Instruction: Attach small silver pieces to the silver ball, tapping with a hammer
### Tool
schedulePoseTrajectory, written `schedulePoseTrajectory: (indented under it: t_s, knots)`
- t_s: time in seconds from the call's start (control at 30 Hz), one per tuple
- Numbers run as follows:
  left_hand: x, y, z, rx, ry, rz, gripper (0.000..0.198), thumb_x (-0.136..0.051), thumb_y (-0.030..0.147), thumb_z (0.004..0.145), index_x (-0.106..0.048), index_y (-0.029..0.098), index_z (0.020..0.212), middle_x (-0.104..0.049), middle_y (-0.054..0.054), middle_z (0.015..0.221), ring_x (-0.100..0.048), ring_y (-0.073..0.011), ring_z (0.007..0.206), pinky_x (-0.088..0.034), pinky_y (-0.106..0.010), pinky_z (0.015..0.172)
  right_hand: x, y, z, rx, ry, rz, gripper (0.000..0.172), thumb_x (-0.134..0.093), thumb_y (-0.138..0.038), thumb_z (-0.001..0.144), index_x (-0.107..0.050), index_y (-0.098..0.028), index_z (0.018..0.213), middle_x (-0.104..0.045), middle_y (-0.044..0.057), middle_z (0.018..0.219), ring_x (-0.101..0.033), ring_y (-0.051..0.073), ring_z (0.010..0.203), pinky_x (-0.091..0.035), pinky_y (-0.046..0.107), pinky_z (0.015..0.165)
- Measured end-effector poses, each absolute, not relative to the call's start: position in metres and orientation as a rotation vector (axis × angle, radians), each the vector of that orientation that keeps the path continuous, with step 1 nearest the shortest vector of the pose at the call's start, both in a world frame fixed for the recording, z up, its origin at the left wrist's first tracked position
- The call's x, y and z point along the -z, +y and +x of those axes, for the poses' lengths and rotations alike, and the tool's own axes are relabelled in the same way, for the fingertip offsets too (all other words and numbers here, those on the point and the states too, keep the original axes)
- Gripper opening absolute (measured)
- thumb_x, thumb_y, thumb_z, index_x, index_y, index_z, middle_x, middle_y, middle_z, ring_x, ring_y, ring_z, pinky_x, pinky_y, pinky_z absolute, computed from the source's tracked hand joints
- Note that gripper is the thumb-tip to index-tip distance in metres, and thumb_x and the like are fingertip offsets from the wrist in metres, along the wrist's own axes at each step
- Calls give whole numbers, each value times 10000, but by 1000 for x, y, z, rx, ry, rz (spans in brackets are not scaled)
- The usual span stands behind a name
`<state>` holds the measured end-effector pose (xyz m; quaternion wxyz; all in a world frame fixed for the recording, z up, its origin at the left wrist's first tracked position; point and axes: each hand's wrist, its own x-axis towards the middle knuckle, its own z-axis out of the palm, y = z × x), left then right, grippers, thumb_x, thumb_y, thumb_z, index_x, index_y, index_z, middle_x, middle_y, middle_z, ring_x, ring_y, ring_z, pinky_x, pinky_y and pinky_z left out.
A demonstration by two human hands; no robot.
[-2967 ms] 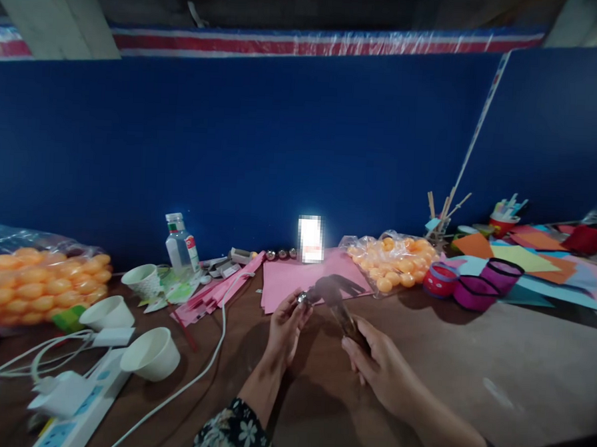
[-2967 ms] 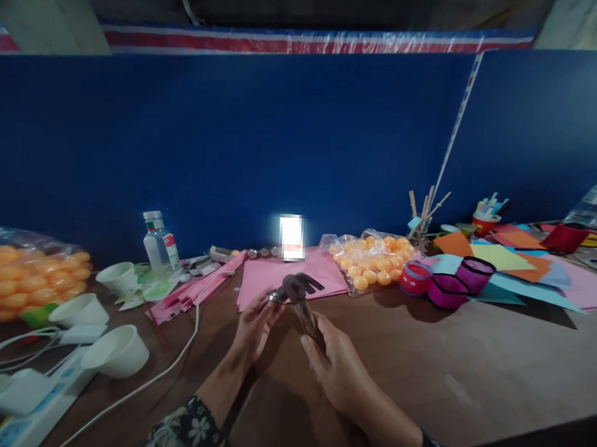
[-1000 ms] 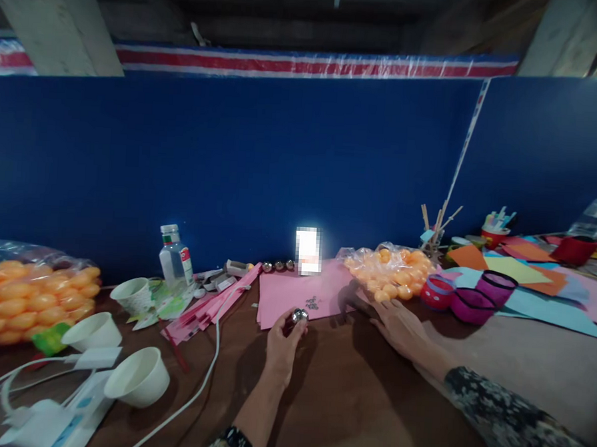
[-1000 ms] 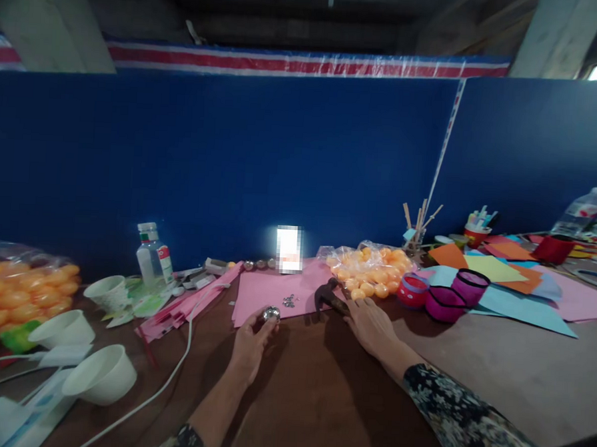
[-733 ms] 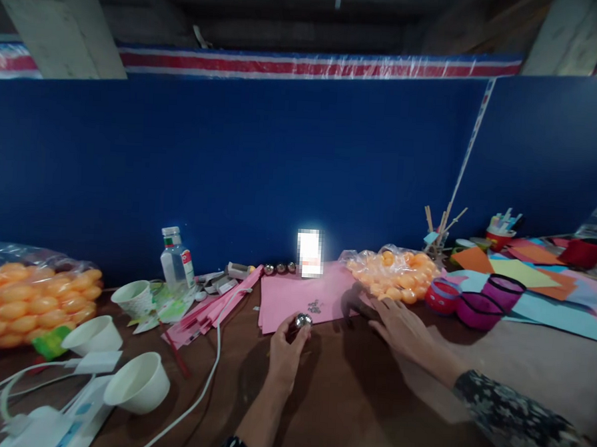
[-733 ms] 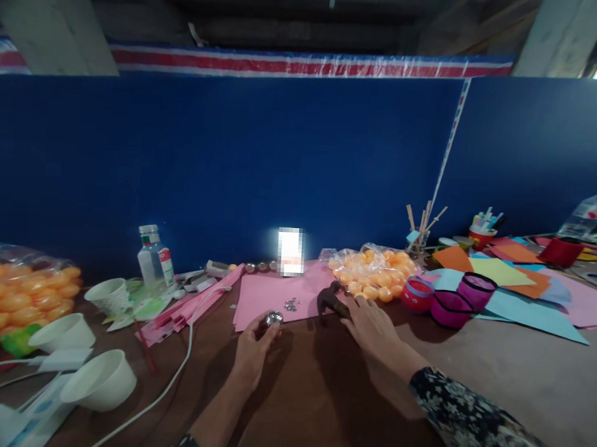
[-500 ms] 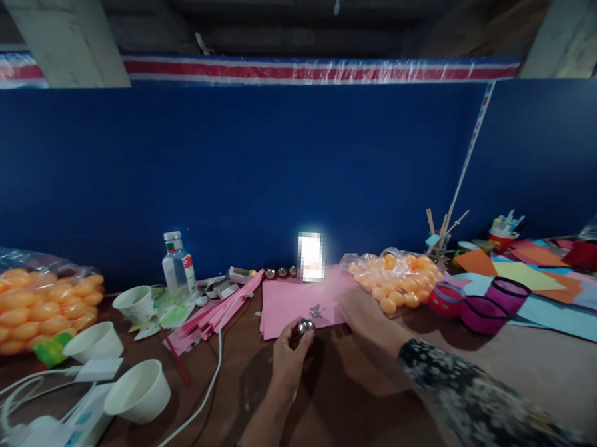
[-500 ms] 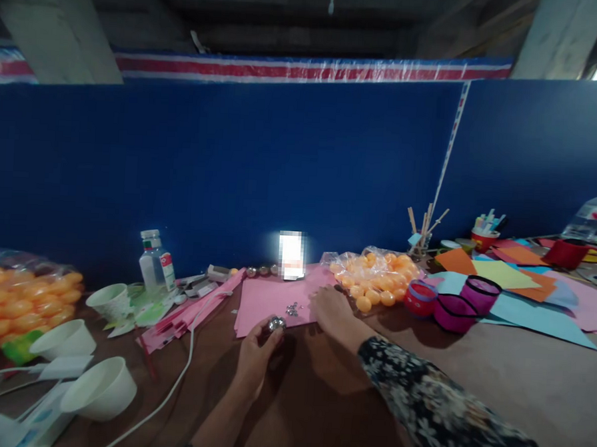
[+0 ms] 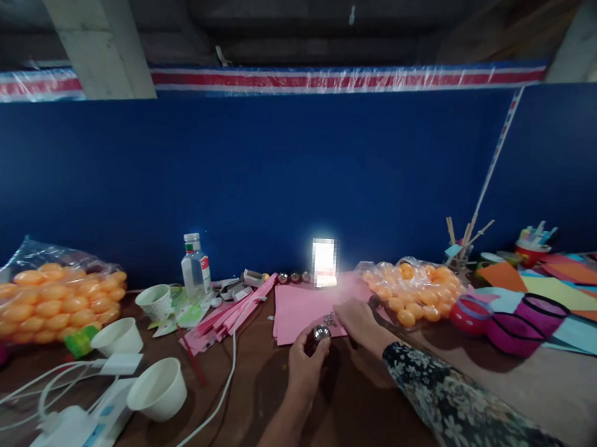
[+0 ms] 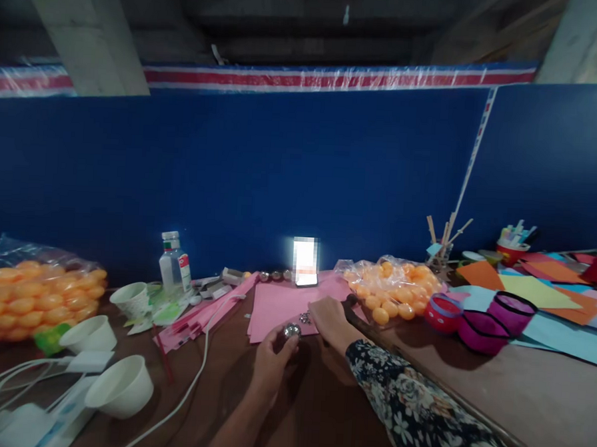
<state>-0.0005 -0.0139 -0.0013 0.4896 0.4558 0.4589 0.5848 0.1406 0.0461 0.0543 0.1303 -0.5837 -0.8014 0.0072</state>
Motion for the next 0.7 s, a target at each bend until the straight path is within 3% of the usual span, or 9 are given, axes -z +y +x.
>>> schedulePoseTrajectory:
  t_s: [0.13,0.4,0.7]
  knots:
    - [2,-13,-3,-1458,1140,1185,430,-647,319,658,-590,149,1049,-633,-107,1042,-575,-216,970,-422,-341,877,-50,28,141,-2,-2265,-1623,136,-475,-177,832,-598,-151,781,-637,68,790,-583,175,774,-425,273,695]
    - [4,-12,-3,-1451,1106,1136,514,-646,277,663,-526,174,1153,-631,-93,1064,-583,-206,971,-433,-331,875,-18,-14,133,-536,-1769,-1146,155,-434,-223,827,-570,-168,878,-637,50,812,-592,153,718,-460,232,655]
    - [4,-14,-2,-1460,1117,1028,470,-632,352,677,-574,177,1110,-648,-84,1038,-558,-226,1022,-403,-347,922,-10,-22,132,-782,-1606,-1055,115,-471,-191,809,-579,-172,843,-631,43,815,-596,167,752,-472,259,692]
